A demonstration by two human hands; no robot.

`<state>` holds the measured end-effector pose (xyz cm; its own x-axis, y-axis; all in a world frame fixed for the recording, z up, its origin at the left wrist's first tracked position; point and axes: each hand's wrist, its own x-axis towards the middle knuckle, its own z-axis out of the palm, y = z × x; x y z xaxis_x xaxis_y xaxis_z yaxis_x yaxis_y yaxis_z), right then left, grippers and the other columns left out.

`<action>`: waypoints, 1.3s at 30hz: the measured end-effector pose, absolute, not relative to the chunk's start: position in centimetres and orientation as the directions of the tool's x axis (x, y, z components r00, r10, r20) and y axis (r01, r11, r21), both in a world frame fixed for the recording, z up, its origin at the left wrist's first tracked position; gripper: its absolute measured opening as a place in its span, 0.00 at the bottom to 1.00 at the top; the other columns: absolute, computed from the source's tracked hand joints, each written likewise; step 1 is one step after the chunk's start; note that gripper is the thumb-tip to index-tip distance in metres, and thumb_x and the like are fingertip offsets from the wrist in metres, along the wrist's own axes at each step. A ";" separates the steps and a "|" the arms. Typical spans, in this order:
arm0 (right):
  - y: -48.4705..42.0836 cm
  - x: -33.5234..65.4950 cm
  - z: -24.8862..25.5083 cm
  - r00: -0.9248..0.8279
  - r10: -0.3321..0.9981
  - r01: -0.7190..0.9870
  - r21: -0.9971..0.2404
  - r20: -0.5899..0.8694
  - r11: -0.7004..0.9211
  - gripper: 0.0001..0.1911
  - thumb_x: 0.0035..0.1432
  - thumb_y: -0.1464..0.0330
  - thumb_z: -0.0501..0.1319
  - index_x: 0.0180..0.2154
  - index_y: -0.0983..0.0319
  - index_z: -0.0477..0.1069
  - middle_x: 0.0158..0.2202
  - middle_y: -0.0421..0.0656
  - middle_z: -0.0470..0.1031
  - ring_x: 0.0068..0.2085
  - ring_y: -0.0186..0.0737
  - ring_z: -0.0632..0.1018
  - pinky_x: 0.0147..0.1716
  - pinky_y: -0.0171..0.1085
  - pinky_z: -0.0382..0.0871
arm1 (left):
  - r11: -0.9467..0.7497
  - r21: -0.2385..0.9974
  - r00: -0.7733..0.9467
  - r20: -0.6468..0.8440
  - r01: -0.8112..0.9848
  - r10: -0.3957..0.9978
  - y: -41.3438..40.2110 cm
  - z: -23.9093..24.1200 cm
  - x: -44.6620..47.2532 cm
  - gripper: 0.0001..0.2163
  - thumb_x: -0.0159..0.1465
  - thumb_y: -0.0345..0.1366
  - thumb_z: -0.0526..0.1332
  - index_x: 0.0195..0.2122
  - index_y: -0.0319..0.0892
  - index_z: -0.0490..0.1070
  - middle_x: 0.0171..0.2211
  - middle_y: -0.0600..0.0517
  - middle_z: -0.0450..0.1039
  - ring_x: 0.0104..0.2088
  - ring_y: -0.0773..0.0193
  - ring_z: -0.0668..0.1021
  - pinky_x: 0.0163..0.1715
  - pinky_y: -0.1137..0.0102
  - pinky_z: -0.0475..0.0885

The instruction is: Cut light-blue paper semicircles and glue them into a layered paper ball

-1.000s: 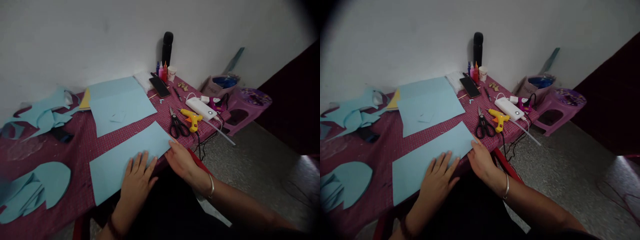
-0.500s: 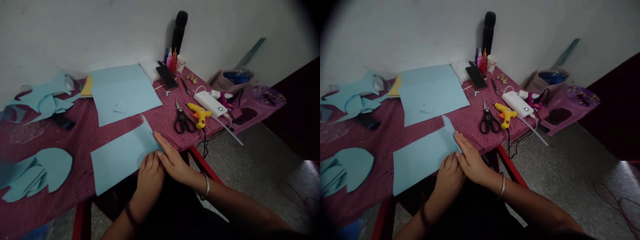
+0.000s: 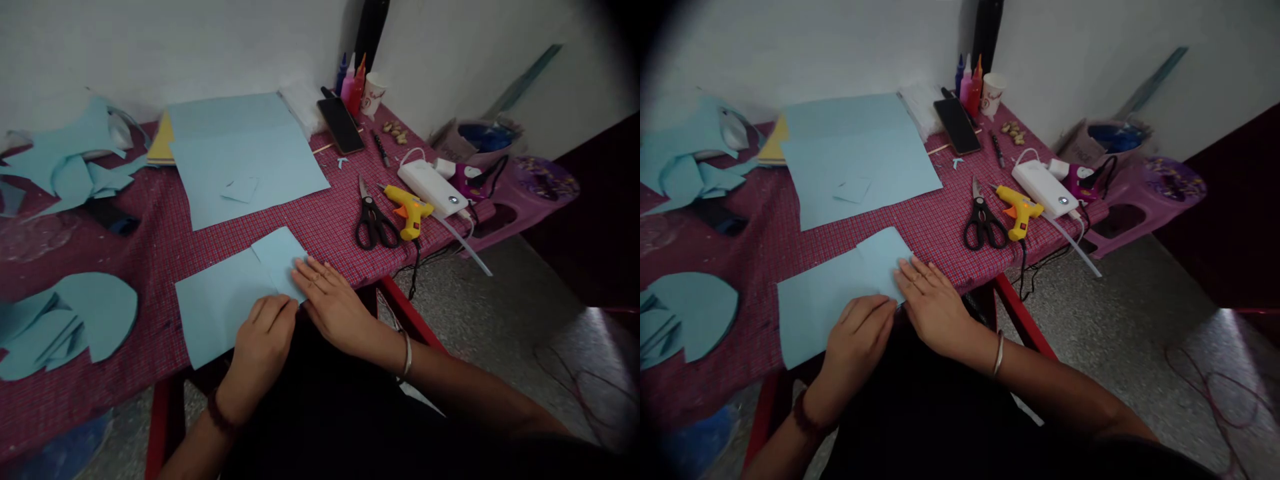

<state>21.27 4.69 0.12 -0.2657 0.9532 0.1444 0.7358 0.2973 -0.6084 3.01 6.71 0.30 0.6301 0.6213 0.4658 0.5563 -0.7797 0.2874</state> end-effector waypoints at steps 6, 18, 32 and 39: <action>4.1 24.7 0.4 -0.225 0.951 0.652 -0.692 0.214 0.310 0.32 0.61 0.76 0.55 0.65 0.55 0.57 0.67 0.46 0.57 0.68 0.46 0.57 0.64 0.55 0.53 | -0.813 0.286 0.682 0.443 0.507 0.581 7.0 0.4 2.4 0.10 0.65 0.24 0.56 0.47 0.37 0.70 0.41 0.44 0.73 0.41 0.58 0.73 0.43 0.61 0.75; 5.2 24.1 0.6 -0.498 0.839 0.628 -0.578 0.217 0.522 0.24 0.61 0.74 0.59 0.57 0.52 0.69 0.63 0.43 0.66 0.67 0.48 0.58 0.65 0.56 0.48 | -0.799 0.306 0.758 0.269 0.518 0.594 8.1 2.6 2.1 0.07 0.66 0.30 0.57 0.40 0.40 0.74 0.38 0.46 0.76 0.39 0.57 0.76 0.42 0.62 0.75; 5.3 24.2 0.9 -0.521 0.840 0.687 -0.511 0.149 0.517 0.21 0.63 0.70 0.57 0.57 0.53 0.68 0.63 0.43 0.66 0.67 0.49 0.59 0.64 0.56 0.49 | -0.183 0.369 0.220 -0.061 0.911 0.974 32.9 4.6 4.9 0.20 0.48 0.38 0.70 0.39 0.31 0.71 0.45 0.39 0.72 0.52 0.45 0.72 0.53 0.57 0.65; 5.4 24.3 0.6 -0.525 0.838 0.694 -0.496 0.149 0.522 0.20 0.65 0.69 0.56 0.57 0.53 0.68 0.64 0.41 0.65 0.67 0.47 0.58 0.65 0.55 0.48 | -0.098 0.617 0.227 -0.134 0.781 0.965 28.9 6.4 5.4 0.08 0.63 0.34 0.55 0.31 0.37 0.69 0.29 0.51 0.71 0.35 0.62 0.77 0.39 0.65 0.74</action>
<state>24.35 5.36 0.64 -0.5248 0.8381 0.1487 0.6939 0.5224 -0.4956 5.43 28.90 6.44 0.2266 0.9648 -0.1337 0.7809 -0.0979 0.6169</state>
